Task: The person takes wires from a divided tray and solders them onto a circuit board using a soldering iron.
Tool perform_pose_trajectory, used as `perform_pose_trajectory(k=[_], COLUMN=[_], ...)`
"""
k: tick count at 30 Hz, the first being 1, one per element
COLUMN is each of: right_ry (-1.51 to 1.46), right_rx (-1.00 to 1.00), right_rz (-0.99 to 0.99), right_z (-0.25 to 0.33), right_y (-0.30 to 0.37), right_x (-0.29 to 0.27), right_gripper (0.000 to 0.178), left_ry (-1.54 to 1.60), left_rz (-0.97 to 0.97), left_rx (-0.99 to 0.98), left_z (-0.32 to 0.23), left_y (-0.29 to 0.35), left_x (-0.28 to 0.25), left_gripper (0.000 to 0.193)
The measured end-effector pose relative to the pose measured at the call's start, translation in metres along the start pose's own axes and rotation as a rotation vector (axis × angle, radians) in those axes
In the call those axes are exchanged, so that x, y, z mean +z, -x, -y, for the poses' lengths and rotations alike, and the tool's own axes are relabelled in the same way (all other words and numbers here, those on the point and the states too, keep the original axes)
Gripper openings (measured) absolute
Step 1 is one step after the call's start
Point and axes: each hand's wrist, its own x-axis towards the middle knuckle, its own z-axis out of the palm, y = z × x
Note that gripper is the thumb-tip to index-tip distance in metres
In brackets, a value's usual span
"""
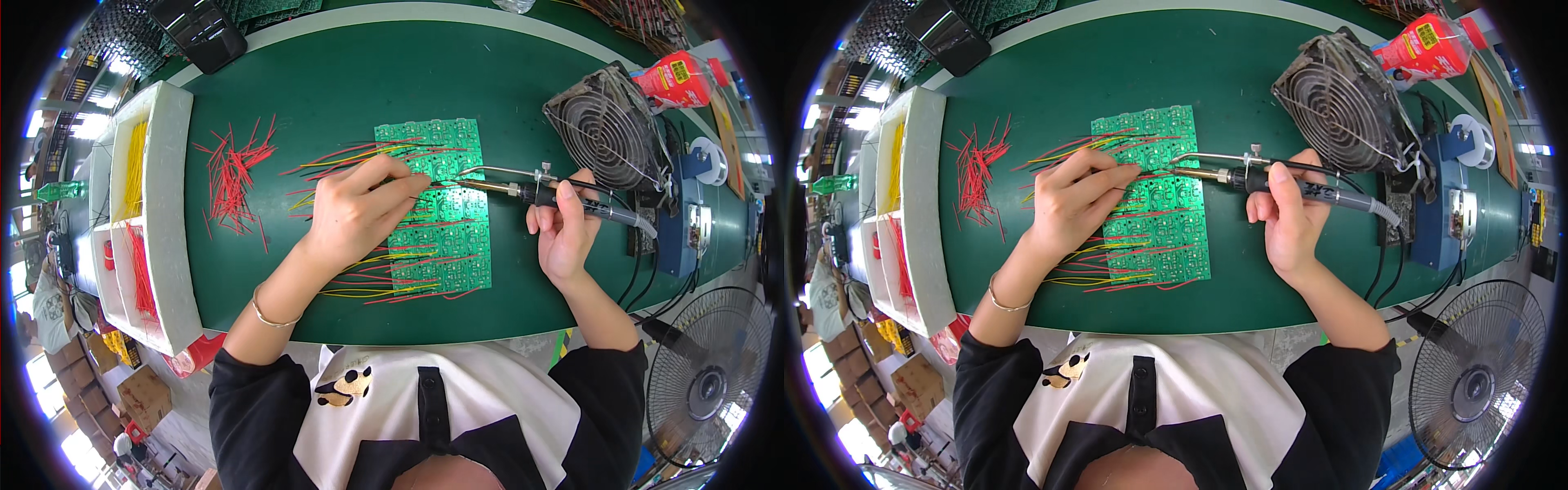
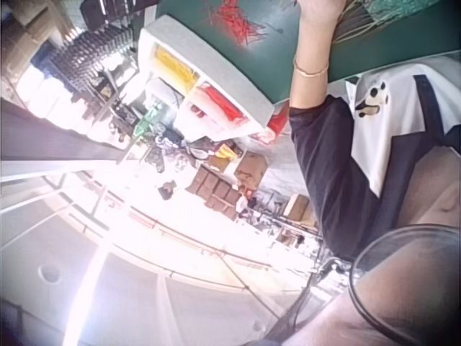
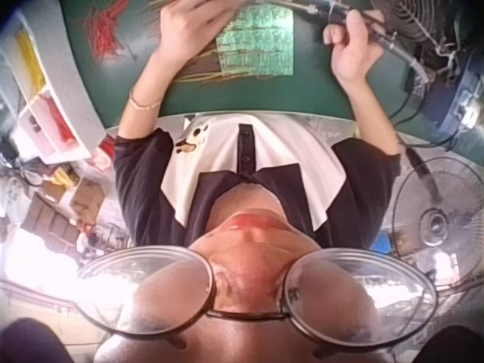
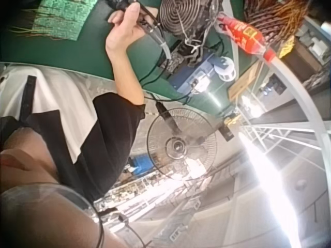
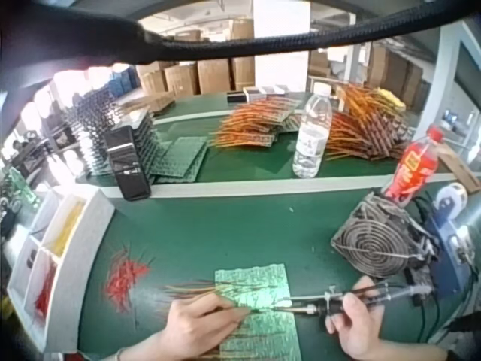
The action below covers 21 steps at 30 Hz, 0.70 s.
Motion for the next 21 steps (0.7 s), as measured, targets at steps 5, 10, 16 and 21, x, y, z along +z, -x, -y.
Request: perform_pose_trajectory(k=[5, 10, 16, 21], right_ry=[0.022, 0.017, 0.018, 0.027], right_rx=[-0.019, -0.017, -0.024, -0.001], right_rz=[0.021, 0.013, 0.006, -0.014], right_z=[-0.0002, -0.0003, 0.0014, 0.0015], right_y=[-0.0002, 0.0, -0.0006, 0.0], right_x=[-0.0015, -0.0014, -0.0007, 0.0012], right_gripper=[0.018, 0.019, 0.019, 0.019], left_ry=[0.018, 0.022, 0.038, 0.048], left_rz=[0.025, 0.031, 0.031, 0.033], left_rx=[0.008, 0.011, 0.003, -0.003], left_z=[0.0008, 0.001, 0.0021, 0.0009], left_y=[0.0006, -0.0005, 0.0001, -0.0011], left_x=[-0.0015, -0.0021, -0.0015, -0.0024], left_gripper=[0.026, 0.027, 0.028, 0.028])
